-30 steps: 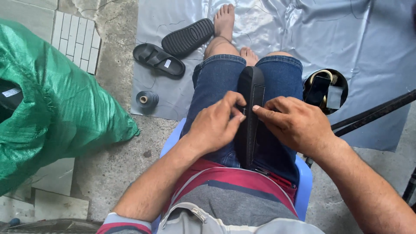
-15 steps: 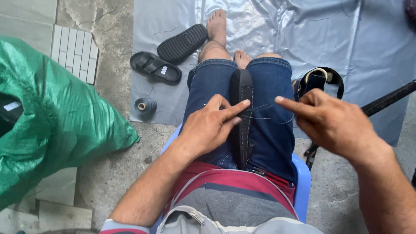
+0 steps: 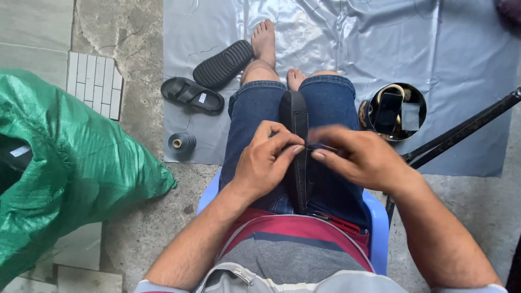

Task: Hand-sewing a black shoe sole using a needle and thread while sitting on a chair.

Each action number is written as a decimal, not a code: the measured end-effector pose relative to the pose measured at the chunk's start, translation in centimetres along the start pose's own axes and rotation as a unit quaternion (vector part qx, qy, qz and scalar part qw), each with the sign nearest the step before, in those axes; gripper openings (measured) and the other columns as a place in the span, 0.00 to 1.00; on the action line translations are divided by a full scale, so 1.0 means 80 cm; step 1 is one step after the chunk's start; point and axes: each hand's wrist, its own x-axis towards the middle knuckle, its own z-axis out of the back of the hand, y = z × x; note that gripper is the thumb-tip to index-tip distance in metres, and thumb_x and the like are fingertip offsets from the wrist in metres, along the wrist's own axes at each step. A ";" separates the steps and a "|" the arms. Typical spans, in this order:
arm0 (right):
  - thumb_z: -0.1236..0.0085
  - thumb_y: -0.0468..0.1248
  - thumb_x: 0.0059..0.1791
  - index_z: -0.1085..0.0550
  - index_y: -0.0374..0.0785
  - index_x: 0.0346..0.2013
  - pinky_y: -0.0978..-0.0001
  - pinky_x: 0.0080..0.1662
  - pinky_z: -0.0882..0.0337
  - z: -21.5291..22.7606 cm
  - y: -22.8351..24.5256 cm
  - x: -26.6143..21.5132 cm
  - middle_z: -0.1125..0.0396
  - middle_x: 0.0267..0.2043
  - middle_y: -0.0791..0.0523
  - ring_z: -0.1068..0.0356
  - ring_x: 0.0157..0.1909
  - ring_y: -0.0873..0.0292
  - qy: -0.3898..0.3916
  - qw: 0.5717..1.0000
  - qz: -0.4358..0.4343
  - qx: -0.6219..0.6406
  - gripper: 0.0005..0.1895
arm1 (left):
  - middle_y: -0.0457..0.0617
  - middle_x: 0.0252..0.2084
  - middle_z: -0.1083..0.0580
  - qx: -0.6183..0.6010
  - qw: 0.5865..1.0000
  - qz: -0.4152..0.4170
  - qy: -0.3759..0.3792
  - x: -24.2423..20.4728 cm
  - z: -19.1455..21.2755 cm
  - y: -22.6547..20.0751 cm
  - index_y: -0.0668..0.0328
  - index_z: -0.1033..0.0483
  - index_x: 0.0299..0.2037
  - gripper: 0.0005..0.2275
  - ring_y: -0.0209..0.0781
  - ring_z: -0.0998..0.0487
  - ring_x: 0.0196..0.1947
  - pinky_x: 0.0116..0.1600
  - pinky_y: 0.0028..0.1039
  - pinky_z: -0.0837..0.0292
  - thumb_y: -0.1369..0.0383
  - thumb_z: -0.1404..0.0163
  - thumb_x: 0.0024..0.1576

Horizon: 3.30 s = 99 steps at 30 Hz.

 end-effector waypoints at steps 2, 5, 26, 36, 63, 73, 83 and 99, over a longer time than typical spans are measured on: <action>0.54 0.42 0.48 0.31 0.41 0.26 0.72 0.31 0.38 -0.011 -0.001 0.009 0.38 0.23 0.59 0.36 0.25 0.61 -0.059 0.986 0.155 -0.026 0.10 | 0.44 0.37 0.35 -0.059 0.998 -0.006 -0.027 -0.002 0.001 -0.004 0.51 0.27 0.34 0.03 0.32 0.29 0.34 0.36 0.22 0.30 0.67 0.53 0.53; 0.49 0.47 0.46 0.26 0.46 0.29 0.63 0.26 0.35 -0.018 0.000 0.005 0.35 0.28 0.61 0.32 0.27 0.55 -0.177 0.965 0.090 -0.171 0.10 | 0.52 0.45 0.35 -0.008 0.995 -0.078 -0.067 -0.014 -0.008 0.008 0.51 0.28 0.35 0.03 0.41 0.27 0.35 0.37 0.28 0.30 0.68 0.51 0.51; 0.48 0.23 0.43 0.26 0.39 0.22 0.63 0.53 0.38 0.003 -0.061 -0.005 0.34 0.33 0.52 0.35 0.46 0.48 -0.377 0.890 0.256 0.011 0.09 | 0.55 0.46 0.32 -0.018 0.999 -0.044 -0.023 -0.028 0.017 0.023 0.49 0.31 0.47 0.12 0.54 0.23 0.27 0.30 0.40 0.26 0.70 0.54 0.53; 0.43 0.33 0.41 0.25 0.43 0.31 0.65 0.30 0.31 -0.034 -0.011 0.022 0.33 0.23 0.56 0.31 0.27 0.54 -0.206 0.964 0.166 -0.030 0.05 | 0.52 0.33 0.27 0.132 0.989 0.015 0.070 -0.029 0.036 0.023 0.54 0.29 0.48 0.13 0.55 0.23 0.30 0.30 0.40 0.28 0.64 0.61 0.57; 0.41 0.29 0.41 0.24 0.35 0.29 0.66 0.26 0.33 -0.038 -0.006 0.035 0.34 0.18 0.52 0.33 0.21 0.52 -0.260 0.940 0.209 0.069 0.03 | 0.58 0.40 0.25 -0.106 0.992 -0.034 0.060 -0.007 0.036 0.031 0.63 0.30 0.49 0.13 0.45 0.22 0.27 0.31 0.28 0.27 0.70 0.54 0.55; 0.58 0.39 0.47 0.36 0.50 0.55 0.65 0.33 0.31 0.024 -0.013 -0.007 0.38 0.45 0.56 0.34 0.41 0.58 -0.012 0.979 0.151 -0.133 0.21 | 0.59 0.54 0.36 0.237 0.960 0.076 -0.133 -0.024 0.086 0.092 0.59 0.27 0.42 0.11 0.58 0.34 0.50 0.53 0.44 0.41 0.63 0.56 0.55; 0.50 0.38 0.43 0.34 0.65 0.52 0.66 0.20 0.34 0.011 -0.025 0.028 0.38 0.38 0.65 0.34 0.36 0.61 -0.021 0.936 0.209 -0.282 0.24 | 0.52 0.66 0.46 -0.014 0.997 -0.066 0.045 -0.004 0.007 0.039 0.42 0.51 0.62 0.29 0.38 0.22 0.37 0.37 0.25 0.24 0.63 0.48 0.52; 0.53 0.39 0.44 0.34 0.64 0.52 0.64 0.18 0.35 0.010 -0.025 0.030 0.37 0.37 0.64 0.34 0.34 0.60 -0.019 0.936 0.209 -0.281 0.22 | 0.52 0.65 0.46 -0.041 0.997 -0.052 0.045 -0.002 0.003 0.044 0.42 0.48 0.61 0.27 0.36 0.24 0.36 0.32 0.17 0.24 0.64 0.49 0.53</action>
